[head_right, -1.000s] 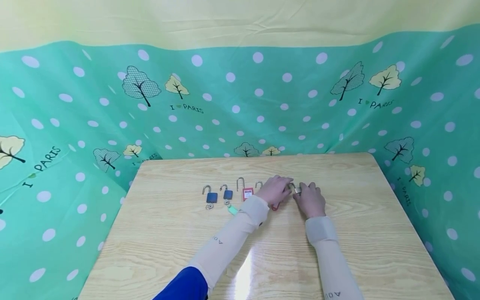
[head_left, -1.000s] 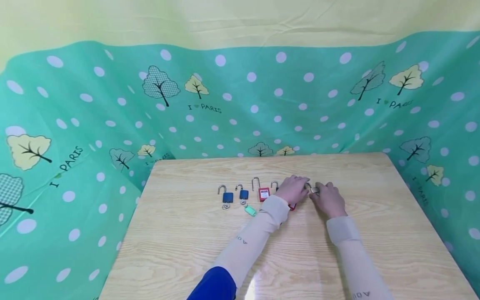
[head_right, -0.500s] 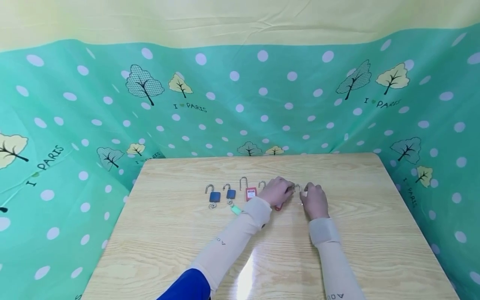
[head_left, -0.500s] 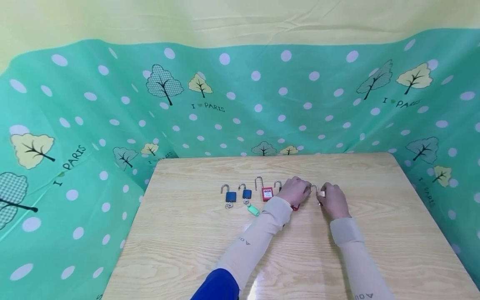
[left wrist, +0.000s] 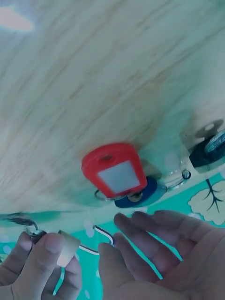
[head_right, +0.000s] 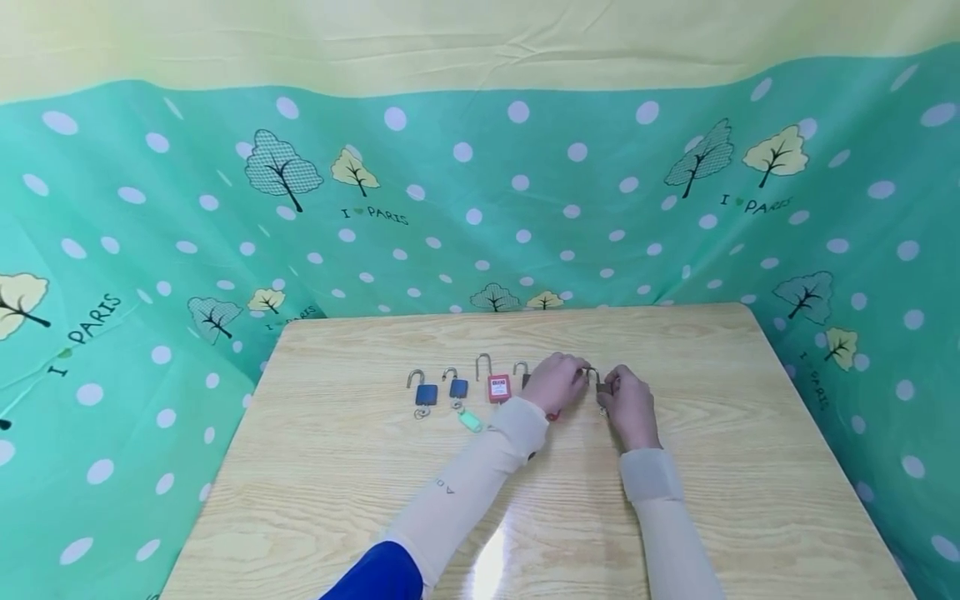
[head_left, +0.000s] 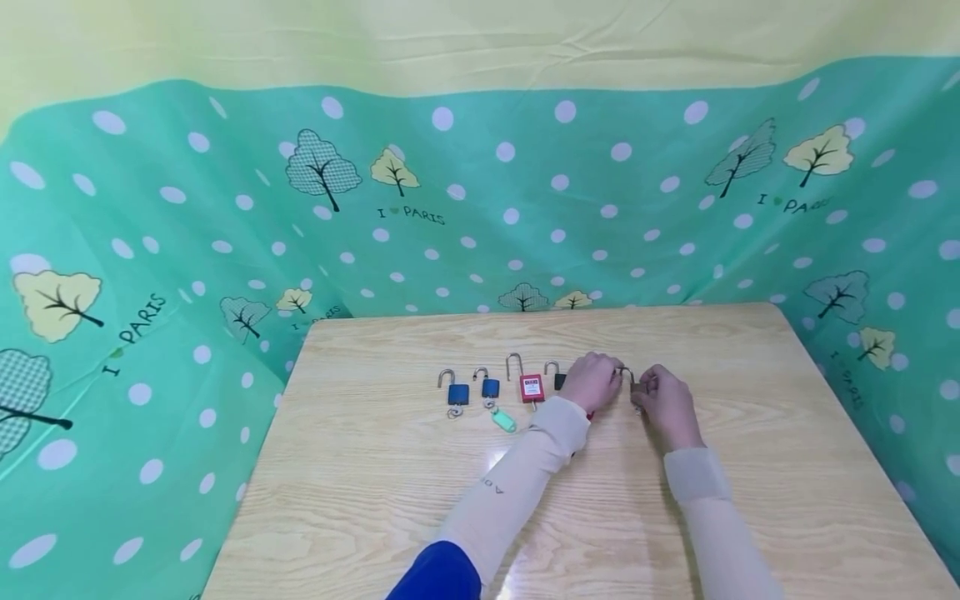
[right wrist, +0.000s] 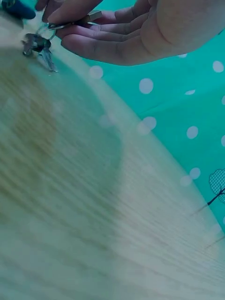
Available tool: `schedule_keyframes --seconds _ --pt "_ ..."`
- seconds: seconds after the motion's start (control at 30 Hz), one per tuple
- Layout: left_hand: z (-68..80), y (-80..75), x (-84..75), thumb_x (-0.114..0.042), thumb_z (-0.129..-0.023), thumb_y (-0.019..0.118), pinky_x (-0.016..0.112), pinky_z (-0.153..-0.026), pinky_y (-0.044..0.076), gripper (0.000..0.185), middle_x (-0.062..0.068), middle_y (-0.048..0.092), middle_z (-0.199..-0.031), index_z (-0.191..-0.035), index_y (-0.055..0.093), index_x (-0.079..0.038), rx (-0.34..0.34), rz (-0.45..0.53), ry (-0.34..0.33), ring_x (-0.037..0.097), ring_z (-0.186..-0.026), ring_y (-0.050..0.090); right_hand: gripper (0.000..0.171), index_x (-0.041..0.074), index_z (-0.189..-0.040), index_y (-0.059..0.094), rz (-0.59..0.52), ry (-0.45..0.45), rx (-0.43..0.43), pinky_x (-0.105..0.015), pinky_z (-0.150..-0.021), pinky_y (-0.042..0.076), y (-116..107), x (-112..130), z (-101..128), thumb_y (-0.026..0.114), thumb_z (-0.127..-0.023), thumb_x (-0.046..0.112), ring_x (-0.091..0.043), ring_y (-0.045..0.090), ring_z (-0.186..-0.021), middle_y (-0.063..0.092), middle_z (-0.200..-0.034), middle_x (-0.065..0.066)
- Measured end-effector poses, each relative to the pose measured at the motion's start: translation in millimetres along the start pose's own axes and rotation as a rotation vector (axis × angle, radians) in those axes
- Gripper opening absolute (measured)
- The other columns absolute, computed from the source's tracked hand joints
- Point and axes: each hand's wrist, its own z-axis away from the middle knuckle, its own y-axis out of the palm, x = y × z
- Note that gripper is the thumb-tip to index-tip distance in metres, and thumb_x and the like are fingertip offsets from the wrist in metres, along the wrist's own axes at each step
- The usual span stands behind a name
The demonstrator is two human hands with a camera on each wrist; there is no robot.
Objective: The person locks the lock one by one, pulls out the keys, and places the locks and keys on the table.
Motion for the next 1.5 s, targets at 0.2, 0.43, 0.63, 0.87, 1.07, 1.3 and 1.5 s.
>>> schedule_keyframes --seconds 0.2,0.43,0.63,0.87,1.07,1.3,1.5 --pt "3.9 -10.2 -4.6 -0.037 -0.1 0.058 0.018 -0.084 0.052 0.024 -0.008 0.073 -0.107 -0.112 0.073 -0.022 -0.035 0.193 -0.028 0.005 -0.094 0.067 0.023 -0.005 -0.105 0.06 -0.023 -0.05 -0.072 -0.035 -0.072 0.053 -4.8 10.4 12.7 0.073 -0.087 0.001 -0.027 0.062 -0.082 0.065 -0.091 -0.018" --pt "15.8 -19.8 -4.2 -0.042 -0.094 0.067 0.013 -0.056 0.044 0.025 -0.012 0.063 -0.073 -0.1 0.076 -0.019 -0.078 0.344 -0.068 -0.001 -0.06 0.053 0.023 -0.005 -0.108 0.063 -0.077 -0.072 -0.096 -0.045 -0.079 0.057 -3.8 20.9 24.0 0.072 -0.087 -0.001 -0.032 0.066 -0.088 0.068 -0.097 -0.022" --pt "21.0 -24.8 -3.4 -0.031 -0.092 0.073 0.012 -0.062 0.049 0.021 -0.007 0.073 -0.088 -0.104 0.077 -0.015 -0.054 0.5 -0.122 -0.003 -0.07 0.059 0.033 -0.006 -0.117 0.06 -0.136 -0.055 -0.104 -0.043 -0.081 0.057 -1.7 22.9 31.7 0.073 -0.088 0.002 -0.034 0.067 -0.091 0.067 -0.1 -0.024" --pt "26.5 -27.6 -7.5 -0.03 -0.086 0.078 0.014 -0.063 0.051 0.023 -0.003 0.075 -0.088 -0.101 0.077 -0.012 -0.063 0.631 -0.191 0.0 -0.068 0.062 0.027 -0.007 -0.11 0.062 -0.137 -0.068 -0.139 -0.021 -0.07 0.055 2.5 26.2 37.0 0.074 -0.086 -0.001 -0.031 0.069 -0.086 0.07 -0.095 -0.022" --pt "30.7 -25.4 -8.0 -0.02 -0.084 0.08 0.014 -0.066 0.053 0.025 -0.001 0.075 -0.091 -0.106 0.076 -0.01 -0.071 0.71 -0.221 0.0 -0.073 0.063 0.028 -0.005 -0.11 0.062 -0.152 -0.069 -0.153 -0.016 -0.068 0.053 4.7 27.6 38.3 0.074 -0.086 0.0 -0.031 0.069 -0.085 0.071 -0.095 -0.022" --pt "34.4 -16.0 -1.0 -0.009 -0.087 0.075 0.015 -0.071 0.055 0.029 0.002 0.076 -0.101 -0.116 0.072 -0.006 -0.059 0.911 -0.181 0.002 -0.085 0.068 0.029 -0.007 -0.11 0.061 -0.195 -0.059 -0.141 -0.015 -0.07 0.054 6.7 29.1 39.9 0.075 -0.085 0.0 -0.029 0.068 -0.086 0.07 -0.097 -0.023" --pt "34.6 -17.4 6.2 -0.004 -0.088 0.071 0.022 -0.076 0.058 0.037 0.003 0.075 -0.107 -0.125 0.068 -0.009 -0.011 1.023 -0.129 0.004 -0.093 0.069 0.031 -0.007 -0.113 0.06 -0.236 -0.008 -0.12 -0.011 -0.073 0.051 9.4 32.0 40.1 0.074 -0.087 0.004 -0.031 0.066 -0.094 0.068 -0.104 -0.024"
